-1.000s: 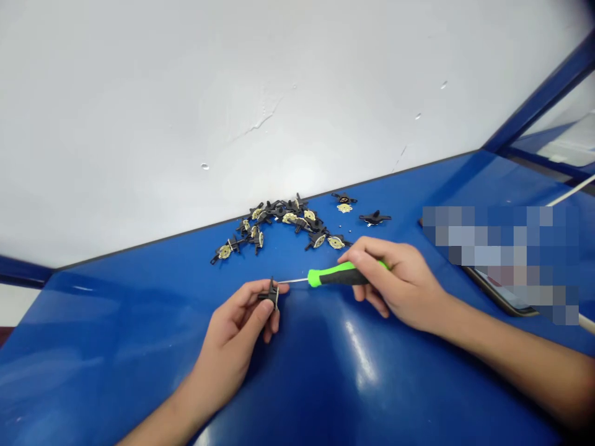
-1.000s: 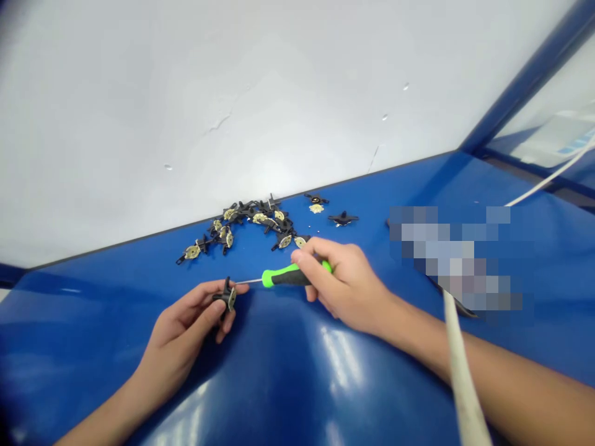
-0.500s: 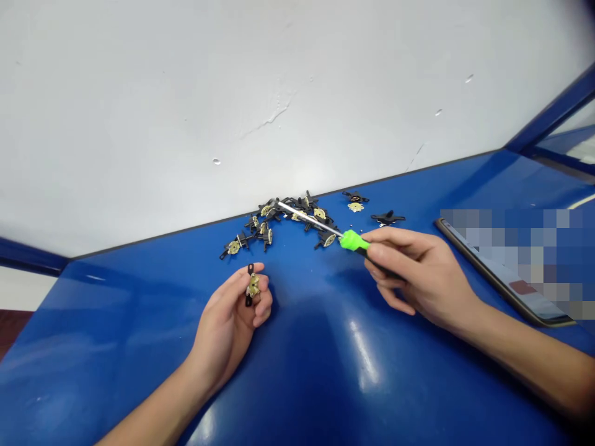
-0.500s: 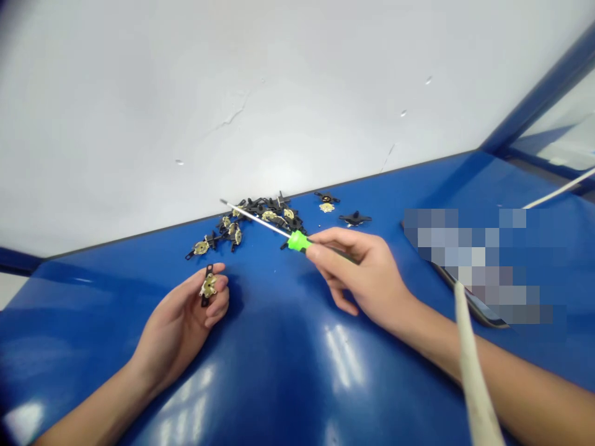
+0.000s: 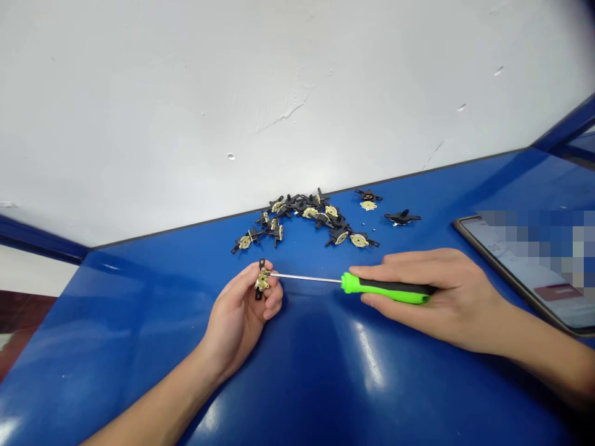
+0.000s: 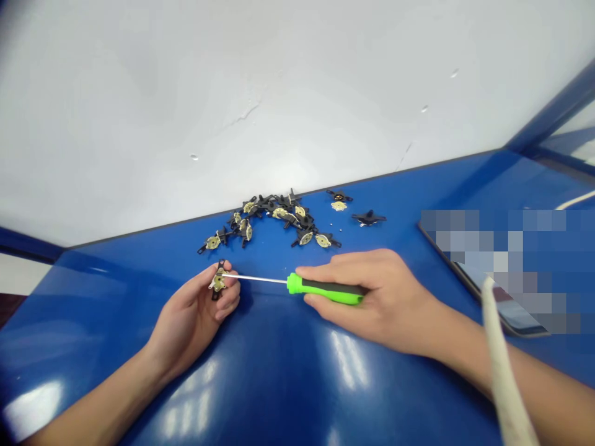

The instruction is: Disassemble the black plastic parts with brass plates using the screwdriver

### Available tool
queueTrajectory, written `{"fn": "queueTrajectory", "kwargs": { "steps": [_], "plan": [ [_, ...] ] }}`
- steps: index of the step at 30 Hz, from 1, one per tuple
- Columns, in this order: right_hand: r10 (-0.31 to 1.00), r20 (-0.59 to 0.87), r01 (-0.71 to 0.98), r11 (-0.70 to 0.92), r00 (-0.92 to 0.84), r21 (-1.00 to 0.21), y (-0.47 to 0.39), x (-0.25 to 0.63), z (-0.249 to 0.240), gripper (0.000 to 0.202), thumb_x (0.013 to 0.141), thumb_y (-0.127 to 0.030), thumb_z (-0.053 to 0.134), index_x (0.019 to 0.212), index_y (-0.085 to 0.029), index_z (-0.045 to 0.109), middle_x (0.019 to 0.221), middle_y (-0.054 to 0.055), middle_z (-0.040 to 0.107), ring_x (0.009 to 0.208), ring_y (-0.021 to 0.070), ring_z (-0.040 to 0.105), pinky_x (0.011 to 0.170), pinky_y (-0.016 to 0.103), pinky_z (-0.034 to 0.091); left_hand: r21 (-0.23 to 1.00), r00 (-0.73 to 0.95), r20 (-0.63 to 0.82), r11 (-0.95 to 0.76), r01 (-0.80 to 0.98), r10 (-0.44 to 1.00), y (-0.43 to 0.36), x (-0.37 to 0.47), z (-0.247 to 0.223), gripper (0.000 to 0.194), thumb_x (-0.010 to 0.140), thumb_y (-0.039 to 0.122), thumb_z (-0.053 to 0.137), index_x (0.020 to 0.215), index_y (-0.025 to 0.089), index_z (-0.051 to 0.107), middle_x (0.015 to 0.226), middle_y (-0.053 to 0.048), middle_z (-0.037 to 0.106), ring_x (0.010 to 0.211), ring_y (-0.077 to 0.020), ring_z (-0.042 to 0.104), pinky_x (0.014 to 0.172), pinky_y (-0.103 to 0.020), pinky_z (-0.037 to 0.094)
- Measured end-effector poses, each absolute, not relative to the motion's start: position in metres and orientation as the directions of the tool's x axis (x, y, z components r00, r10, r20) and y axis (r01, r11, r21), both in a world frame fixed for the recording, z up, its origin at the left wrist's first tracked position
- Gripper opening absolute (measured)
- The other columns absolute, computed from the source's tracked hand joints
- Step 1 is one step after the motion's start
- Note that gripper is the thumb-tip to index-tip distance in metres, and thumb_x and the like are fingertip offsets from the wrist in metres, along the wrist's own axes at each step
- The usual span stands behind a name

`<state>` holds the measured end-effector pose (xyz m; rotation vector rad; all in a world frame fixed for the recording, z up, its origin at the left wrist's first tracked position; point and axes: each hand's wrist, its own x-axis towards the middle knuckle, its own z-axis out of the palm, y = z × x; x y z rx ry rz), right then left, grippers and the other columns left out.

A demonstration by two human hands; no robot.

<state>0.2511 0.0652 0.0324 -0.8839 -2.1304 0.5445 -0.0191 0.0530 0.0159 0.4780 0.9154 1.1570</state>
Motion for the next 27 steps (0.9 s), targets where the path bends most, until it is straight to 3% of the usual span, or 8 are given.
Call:
{"fn": "queueTrajectory", "kwargs": {
  "steps": [8, 20, 23, 27],
  "plan": [
    [0.736, 0.477, 0.44, 0.673, -0.481, -0.595, 0.065, 0.252, 0.03, 0.032, 0.088, -0.016, 0.074, 0.12, -0.023, 0.077, 0.063, -0.004, 0.062, 0.048, 0.0078, 0.049, 0.044, 0.021, 0.036, 0.736, 0.131, -0.357, 0.365, -0.571, 0.925, 0.053, -0.019, 0.017, 0.02, 0.103, 0.017, 0.046, 0.093, 0.012, 0.063, 0.075, -0.002, 0.053, 0.056, -0.0101, 0.045, 0.049, -0.02, 0.039],
    [0.79, 0.416, 0.488, 0.608, -0.45, -0.626, 0.063, 0.25, 0.029, 0.026, 0.09, -0.029, 0.073, 0.115, -0.029, 0.079, 0.068, 0.0, 0.072, 0.049, 0.0136, 0.055, 0.046, 0.027, 0.045, 0.827, 0.119, -0.284, 0.306, -0.472, 0.951, 0.05, -0.018, 0.013, 0.01, 0.098, 0.022, 0.059, 0.094, 0.014, 0.063, 0.078, -0.001, 0.056, 0.055, -0.0087, 0.045, 0.05, -0.021, 0.035],
    [0.886, 0.178, 0.505, 0.398, -0.429, -0.766, 0.063, 0.252, 0.036, 0.018, 0.09, -0.041, 0.073, 0.098, -0.028, 0.082, 0.071, 0.002, 0.074, 0.057, 0.0166, 0.065, 0.049, 0.027, 0.05, 0.864, 0.088, -0.254, 0.267, -0.427, 0.963, 0.048, -0.018, 0.009, 0.008, 0.096, 0.024, 0.064, 0.095, 0.016, 0.063, 0.079, -0.001, 0.058, 0.055, -0.008, 0.048, 0.052, -0.021, 0.035],
    [0.856, -0.305, 0.439, -0.104, -0.417, -0.892, 0.066, 0.253, 0.042, 0.054, 0.094, -0.06, 0.058, 0.056, -0.021, 0.062, 0.047, -0.002, 0.051, 0.034, 0.009, 0.04, 0.031, 0.023, 0.028, 0.895, 0.067, -0.216, 0.225, -0.385, 0.974, 0.045, -0.019, 0.004, 0.009, 0.095, 0.026, 0.068, 0.095, 0.018, 0.065, 0.079, 0.0, 0.06, 0.057, -0.0081, 0.051, 0.056, -0.021, 0.035]
  ]
}}
